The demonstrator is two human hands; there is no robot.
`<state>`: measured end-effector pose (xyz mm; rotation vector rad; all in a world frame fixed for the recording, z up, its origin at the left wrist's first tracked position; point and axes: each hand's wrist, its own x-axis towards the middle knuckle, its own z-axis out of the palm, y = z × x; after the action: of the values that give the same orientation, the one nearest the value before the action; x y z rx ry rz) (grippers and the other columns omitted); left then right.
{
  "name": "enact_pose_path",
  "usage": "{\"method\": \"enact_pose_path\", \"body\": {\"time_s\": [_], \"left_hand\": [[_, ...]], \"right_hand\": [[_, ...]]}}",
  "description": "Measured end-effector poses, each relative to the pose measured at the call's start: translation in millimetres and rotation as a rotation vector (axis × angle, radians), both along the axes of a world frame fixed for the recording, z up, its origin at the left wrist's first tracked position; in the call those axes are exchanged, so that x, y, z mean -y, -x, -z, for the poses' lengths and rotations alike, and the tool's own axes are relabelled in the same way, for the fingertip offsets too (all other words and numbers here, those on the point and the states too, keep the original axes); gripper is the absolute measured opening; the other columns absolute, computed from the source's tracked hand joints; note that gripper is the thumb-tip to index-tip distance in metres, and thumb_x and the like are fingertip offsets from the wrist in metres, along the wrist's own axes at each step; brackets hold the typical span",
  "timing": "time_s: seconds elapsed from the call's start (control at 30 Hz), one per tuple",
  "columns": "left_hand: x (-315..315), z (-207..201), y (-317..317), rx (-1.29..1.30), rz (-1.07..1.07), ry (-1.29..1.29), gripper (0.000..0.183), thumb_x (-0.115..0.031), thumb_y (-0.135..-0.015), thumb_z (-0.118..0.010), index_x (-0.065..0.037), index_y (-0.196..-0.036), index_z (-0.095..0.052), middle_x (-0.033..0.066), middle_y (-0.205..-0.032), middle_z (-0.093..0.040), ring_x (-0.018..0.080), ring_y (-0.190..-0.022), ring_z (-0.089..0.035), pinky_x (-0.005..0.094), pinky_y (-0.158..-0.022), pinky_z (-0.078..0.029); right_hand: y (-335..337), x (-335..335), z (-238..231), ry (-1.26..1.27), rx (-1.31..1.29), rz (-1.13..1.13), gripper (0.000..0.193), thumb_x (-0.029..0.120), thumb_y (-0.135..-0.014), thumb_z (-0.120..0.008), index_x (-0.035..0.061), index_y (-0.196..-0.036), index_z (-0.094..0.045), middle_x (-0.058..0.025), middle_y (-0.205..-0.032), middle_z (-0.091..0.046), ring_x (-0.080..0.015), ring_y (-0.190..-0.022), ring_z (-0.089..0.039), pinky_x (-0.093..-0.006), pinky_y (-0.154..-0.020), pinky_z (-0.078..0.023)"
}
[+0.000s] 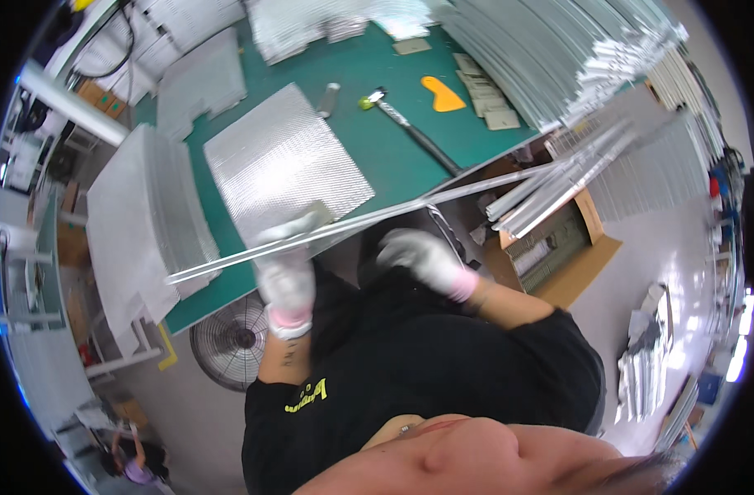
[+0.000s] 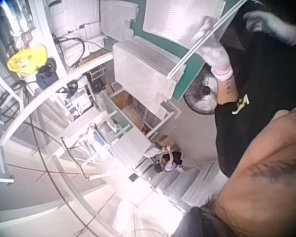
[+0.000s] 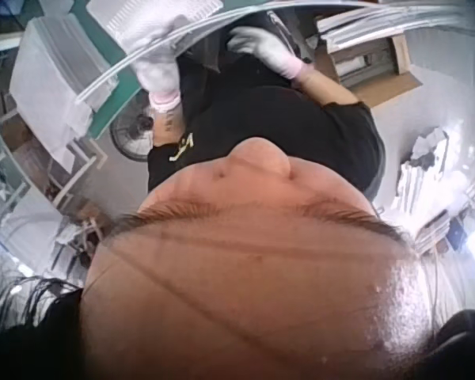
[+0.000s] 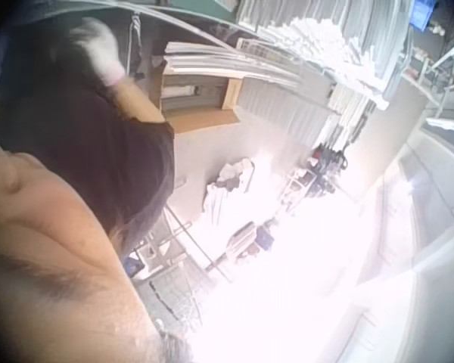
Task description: The person assembles a rectangular panel by placing a mesh sheet on a workbench, inserting a plastic bracket, and securing it with metal frame pieces. They use a power drill to fasten the components together and then stack the finished unit with others.
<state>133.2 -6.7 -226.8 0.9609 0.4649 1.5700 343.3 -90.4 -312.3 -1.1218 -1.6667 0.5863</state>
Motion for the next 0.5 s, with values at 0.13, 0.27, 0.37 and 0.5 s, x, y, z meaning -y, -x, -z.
{"method": "enact_pose_path", "body": {"time_s": [0.13, 0.27, 0.37, 0.5], "left_hand": [[-8.1, -33.8, 114.0, -0.130, -0.207, -0.408, 0.046, -0.051, -0.106, -0.038, -0.010, -0.088, -0.049, 0.0006, -0.053, -0.038, 0.0121, -0.048, -0.036, 0.0349, -0.069, -0.044], [17.4, -8.9, 137.8, -0.521, -0.147, -0.238, 0.045, -0.050, -0.106, -0.040, -0.011, -0.085, -0.048, -0.0012, -0.055, -0.041, 0.0121, -0.046, -0.041, 0.0356, -0.056, -0.044], [35.2, 26.3, 116.8, -0.515, -0.074, -0.010, 0.050, -0.052, -0.104, -0.045, -0.006, -0.087, -0.052, 0.0087, -0.067, -0.055, 0.0100, -0.048, -0.044, 0.0261, -0.048, -0.038], [62.3, 64.5, 88.8, -0.398, -0.013, 0.183, 0.043, -0.041, -0.106, -0.045, -0.002, -0.090, -0.054, 0.0137, -0.076, -0.063, 0.0084, -0.050, -0.045, 0.0229, -0.048, -0.036]], "right_hand": [[-143.0, 54.4, 14.2, 0.226, -1.608, 0.463, 0.050, 0.054, -0.099, -0.047, 0.0075, -0.112, -0.060, -0.0092, -0.104, -0.061, -0.0230, -0.097, -0.058, -0.0421, -0.091, -0.048], [-201.4, 65.1, -89.6, -0.139, -1.383, 0.642, 0.029, 0.034, -0.101, -0.052, 0.0071, -0.106, -0.060, -0.0059, -0.088, -0.060, -0.0232, -0.092, -0.058, -0.0424, -0.094, -0.047], [-185.6, 42.1, -149.1, -0.255, -1.354, 0.044, 0.024, 0.032, -0.099, -0.056, 0.0088, -0.103, -0.060, -0.0036, -0.086, -0.060, -0.0224, -0.091, -0.058, -0.0407, -0.091, -0.047], [-64.4, -43.3, -180.4, 0.004, -1.242, -0.130, 0.024, 0.032, -0.100, -0.056, 0.0084, -0.098, -0.057, -0.0055, -0.091, -0.062, -0.0236, -0.091, -0.061, -0.0391, -0.087, -0.051]]}}
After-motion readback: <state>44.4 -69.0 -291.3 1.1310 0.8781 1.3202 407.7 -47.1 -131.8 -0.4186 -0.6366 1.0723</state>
